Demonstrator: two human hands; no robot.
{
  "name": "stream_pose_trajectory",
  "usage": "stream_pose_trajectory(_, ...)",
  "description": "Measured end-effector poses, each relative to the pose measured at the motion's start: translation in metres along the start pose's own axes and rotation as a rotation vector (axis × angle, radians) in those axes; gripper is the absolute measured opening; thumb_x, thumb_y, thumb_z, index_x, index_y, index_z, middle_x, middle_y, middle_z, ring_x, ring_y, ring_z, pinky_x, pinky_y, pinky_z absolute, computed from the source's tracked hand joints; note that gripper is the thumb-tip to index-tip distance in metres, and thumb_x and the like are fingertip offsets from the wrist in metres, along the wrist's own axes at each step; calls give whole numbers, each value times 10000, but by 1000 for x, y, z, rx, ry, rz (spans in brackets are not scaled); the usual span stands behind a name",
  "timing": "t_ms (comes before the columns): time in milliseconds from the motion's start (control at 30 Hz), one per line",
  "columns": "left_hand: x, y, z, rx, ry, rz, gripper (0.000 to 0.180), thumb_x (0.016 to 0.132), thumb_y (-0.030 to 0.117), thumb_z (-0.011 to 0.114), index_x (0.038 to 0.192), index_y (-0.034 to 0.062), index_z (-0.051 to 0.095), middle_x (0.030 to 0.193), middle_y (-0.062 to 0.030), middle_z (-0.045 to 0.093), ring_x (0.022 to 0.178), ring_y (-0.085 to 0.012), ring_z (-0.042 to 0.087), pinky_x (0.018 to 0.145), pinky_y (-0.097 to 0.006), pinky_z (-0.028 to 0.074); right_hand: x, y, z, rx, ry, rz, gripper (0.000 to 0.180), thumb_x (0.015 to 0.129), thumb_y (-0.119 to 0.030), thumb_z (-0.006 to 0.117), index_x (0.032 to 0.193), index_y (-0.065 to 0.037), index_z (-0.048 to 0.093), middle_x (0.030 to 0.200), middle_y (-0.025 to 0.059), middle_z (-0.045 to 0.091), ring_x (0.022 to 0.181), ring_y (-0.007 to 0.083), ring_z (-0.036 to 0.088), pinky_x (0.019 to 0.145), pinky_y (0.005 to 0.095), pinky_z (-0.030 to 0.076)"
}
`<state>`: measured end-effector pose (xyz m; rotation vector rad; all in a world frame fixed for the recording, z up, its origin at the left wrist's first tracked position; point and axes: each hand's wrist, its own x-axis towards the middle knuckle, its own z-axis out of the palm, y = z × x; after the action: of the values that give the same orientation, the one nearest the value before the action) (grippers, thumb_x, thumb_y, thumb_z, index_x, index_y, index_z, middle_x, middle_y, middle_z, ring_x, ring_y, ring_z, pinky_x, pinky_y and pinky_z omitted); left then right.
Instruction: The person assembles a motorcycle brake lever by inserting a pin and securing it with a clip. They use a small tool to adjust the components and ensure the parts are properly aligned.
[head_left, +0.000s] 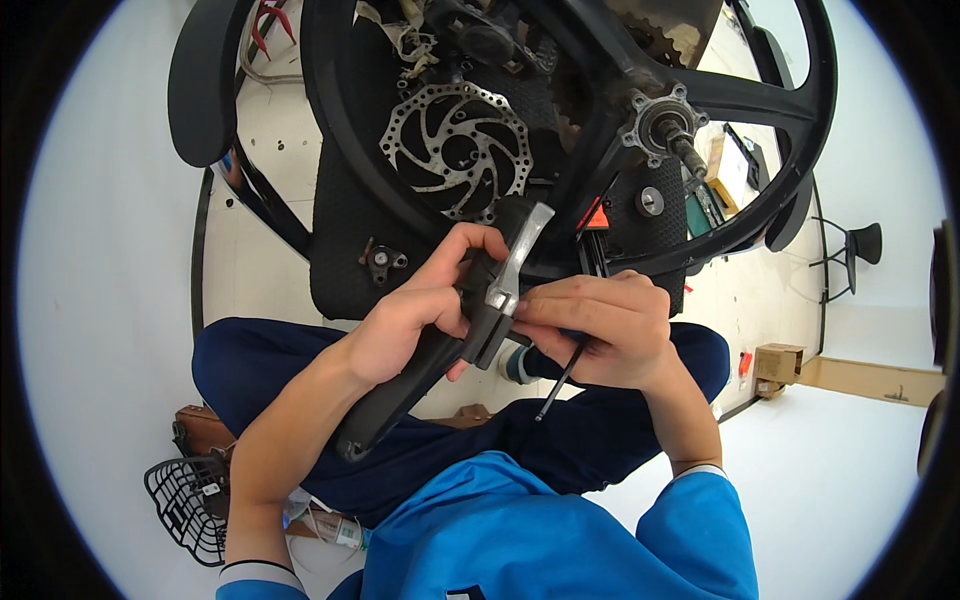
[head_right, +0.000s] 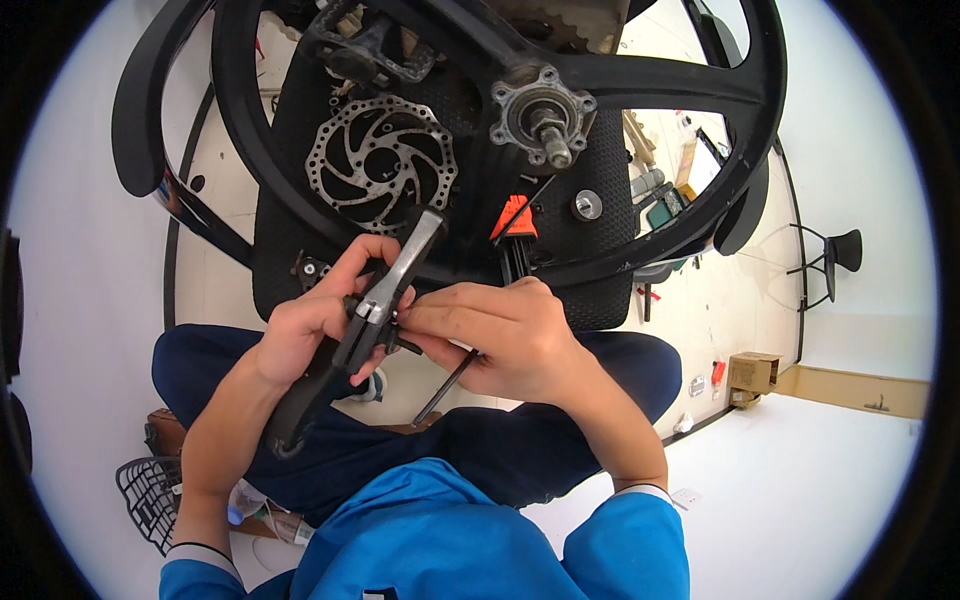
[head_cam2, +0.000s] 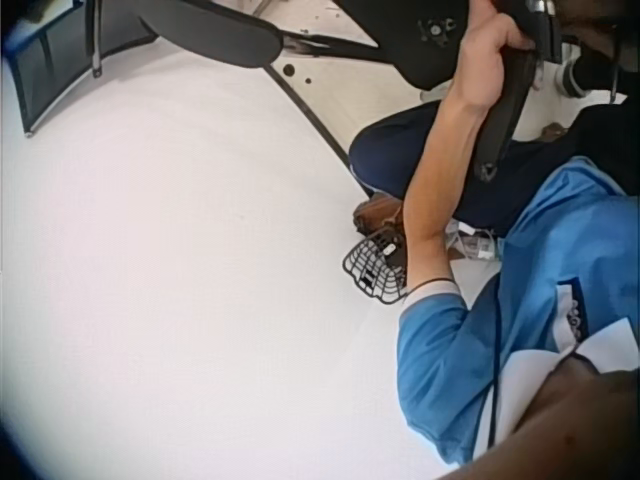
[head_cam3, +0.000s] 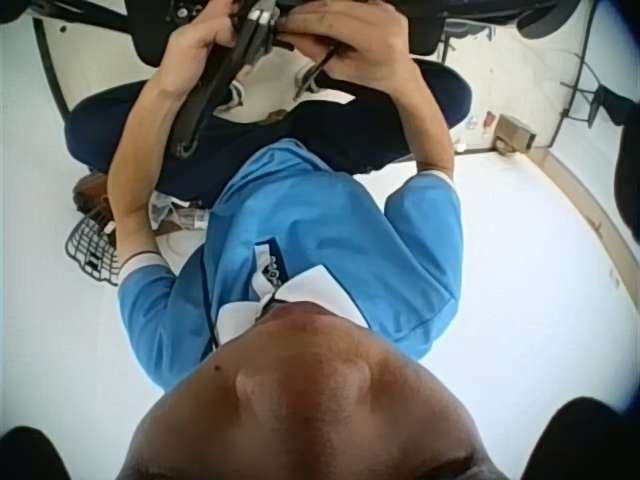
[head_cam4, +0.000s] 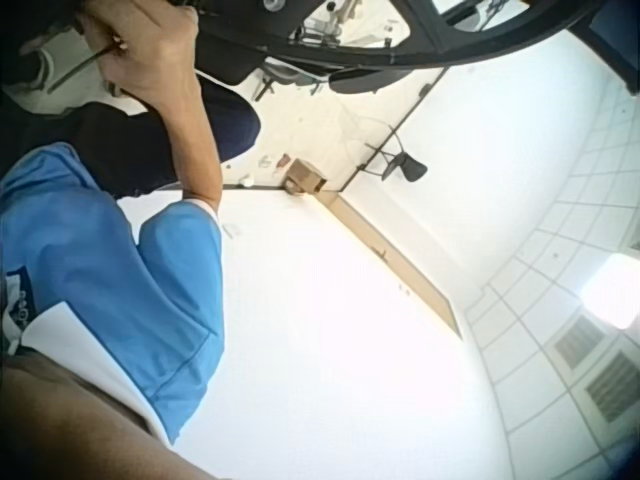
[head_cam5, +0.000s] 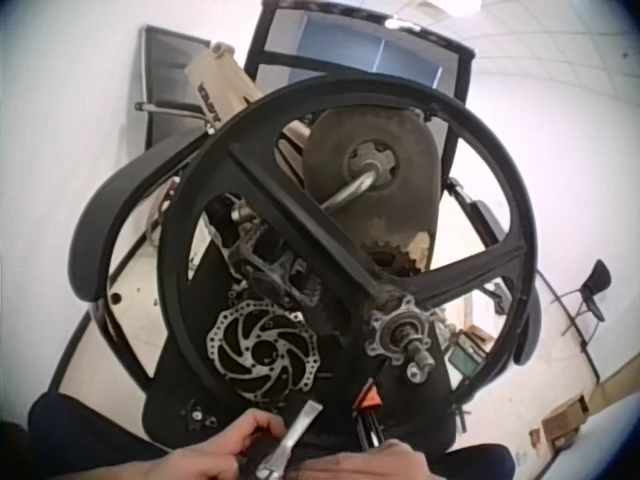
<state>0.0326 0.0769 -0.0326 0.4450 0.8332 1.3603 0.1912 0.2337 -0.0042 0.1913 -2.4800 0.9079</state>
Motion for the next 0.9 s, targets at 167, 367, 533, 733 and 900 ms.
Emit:
stream_pose_trajectory(167,-1,3,2,30,4,20,721,624,113,460,1326,49,308,1097,-167,509,589,-222,588,506,-283,512,2,4,4,162,60,46,207,708,32,788,904,-24,753,833,82,727,664,183,704,508,243,522)
stream_pose_trajectory(367,-1,2,1,28,-3,91,622,687,81,466,1296,70,339,1044,-135,515,670,-174,563,535,-266,489,7,-3,-3,203,-1,198,181,702,23,793,873,-29,759,825,89,728,634,175,688,510,246,520)
stream_pose_trajectory(533,-2,5,0,12,28,-37,692,652,90,484,1330,74,345,1033,-142,520,670,-175,591,514,-253,512,9,-3,-12,-145,-156,-163,256,658,-24,754,910,7,729,914,119,703,624,204,669,508,278,527)
stream_pose_trajectory(733,-4,9,3,55,-16,-88,550,754,66,473,1291,78,355,900,-117,551,628,-160,534,549,-274,464,18,-17,-23,-445,-357,-426,321,578,-96,614,852,61,671,835,118,629,558,138,577,466,261,473)
stream_pose_trajectory(900,-4,8,0,41,19,26,609,699,78,464,1297,84,349,977,-115,538,718,-160,526,621,-256,460,24,-1,-24,-175,-256,-252,221,674,-62,718,876,27,706,923,85,700,524,161,578,449,250,454)
